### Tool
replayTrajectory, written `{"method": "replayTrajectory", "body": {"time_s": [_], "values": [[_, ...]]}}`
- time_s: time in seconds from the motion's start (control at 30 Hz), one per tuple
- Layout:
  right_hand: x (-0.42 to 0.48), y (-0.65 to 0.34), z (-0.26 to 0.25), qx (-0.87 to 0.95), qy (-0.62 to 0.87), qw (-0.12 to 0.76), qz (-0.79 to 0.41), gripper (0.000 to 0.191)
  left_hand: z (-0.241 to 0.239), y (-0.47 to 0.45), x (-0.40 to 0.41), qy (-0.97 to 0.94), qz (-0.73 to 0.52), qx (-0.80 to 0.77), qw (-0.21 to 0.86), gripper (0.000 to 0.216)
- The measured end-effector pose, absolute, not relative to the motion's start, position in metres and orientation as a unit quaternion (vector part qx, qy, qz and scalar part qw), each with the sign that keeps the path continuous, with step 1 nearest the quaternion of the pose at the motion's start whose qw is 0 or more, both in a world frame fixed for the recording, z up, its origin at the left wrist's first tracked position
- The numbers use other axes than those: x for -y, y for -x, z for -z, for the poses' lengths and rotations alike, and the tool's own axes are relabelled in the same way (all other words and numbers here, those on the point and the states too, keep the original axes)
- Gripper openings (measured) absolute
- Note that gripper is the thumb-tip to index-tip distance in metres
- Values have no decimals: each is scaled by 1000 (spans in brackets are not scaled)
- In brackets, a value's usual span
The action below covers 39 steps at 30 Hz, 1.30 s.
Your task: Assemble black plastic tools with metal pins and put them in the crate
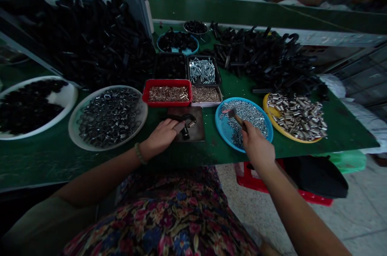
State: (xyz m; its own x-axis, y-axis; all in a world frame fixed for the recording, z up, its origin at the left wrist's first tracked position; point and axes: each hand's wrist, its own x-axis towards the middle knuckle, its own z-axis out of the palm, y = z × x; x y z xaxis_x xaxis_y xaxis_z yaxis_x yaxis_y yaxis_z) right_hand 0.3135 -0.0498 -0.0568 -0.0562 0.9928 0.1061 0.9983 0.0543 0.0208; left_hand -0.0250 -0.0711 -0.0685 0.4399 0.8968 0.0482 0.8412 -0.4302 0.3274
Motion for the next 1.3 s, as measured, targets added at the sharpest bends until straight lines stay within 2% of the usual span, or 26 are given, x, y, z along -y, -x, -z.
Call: {"method": "replayTrajectory", "body": {"time_s": [0.13,0.2,0.27,0.3,0.37,0.43,0.5,0.67,0.73,0.8,0.9,0.97,1.1,1.3], "values": [[40,-357,72,725,675,-6,138,47,55,17,59,-799,-193,-511,252,37],[20,-350,68,756,636,23,156,44,51,13,47,-755,-255,-485,359,34],[-13,-325,58,795,587,72,133,40,52,10,39,-720,-261,-485,423,32],[-33,-308,53,827,549,77,95,38,54,11,38,-718,-240,-505,415,31],[-74,-270,45,861,504,45,46,35,57,14,42,-741,-172,-563,324,27],[-109,-238,43,867,496,-15,45,32,56,20,47,-771,-94,-593,212,24],[-132,-216,47,866,495,-46,46,28,48,22,43,-794,-43,-587,150,26],[-144,-205,58,864,500,-34,36,26,24,-11,-39,-818,-75,-568,44,26],[-140,-209,58,854,519,-15,36,30,26,-34,-81,-829,-60,-556,34,25],[-134,-213,56,832,553,44,3,30,32,-54,-111,-837,-40,-543,41,28],[-114,-220,55,789,568,199,-124,20,44,-68,-128,-836,-34,-544,58,30],[-95,-221,57,770,534,265,-227,15,50,-68,-128,-834,-45,-545,66,30],[-59,-210,65,754,462,275,-376,14,51,-63,-129,-826,-84,-551,83,32],[-50,-188,78,750,444,269,-409,9,32,-41,-108,-805,-200,-538,148,24]]}}
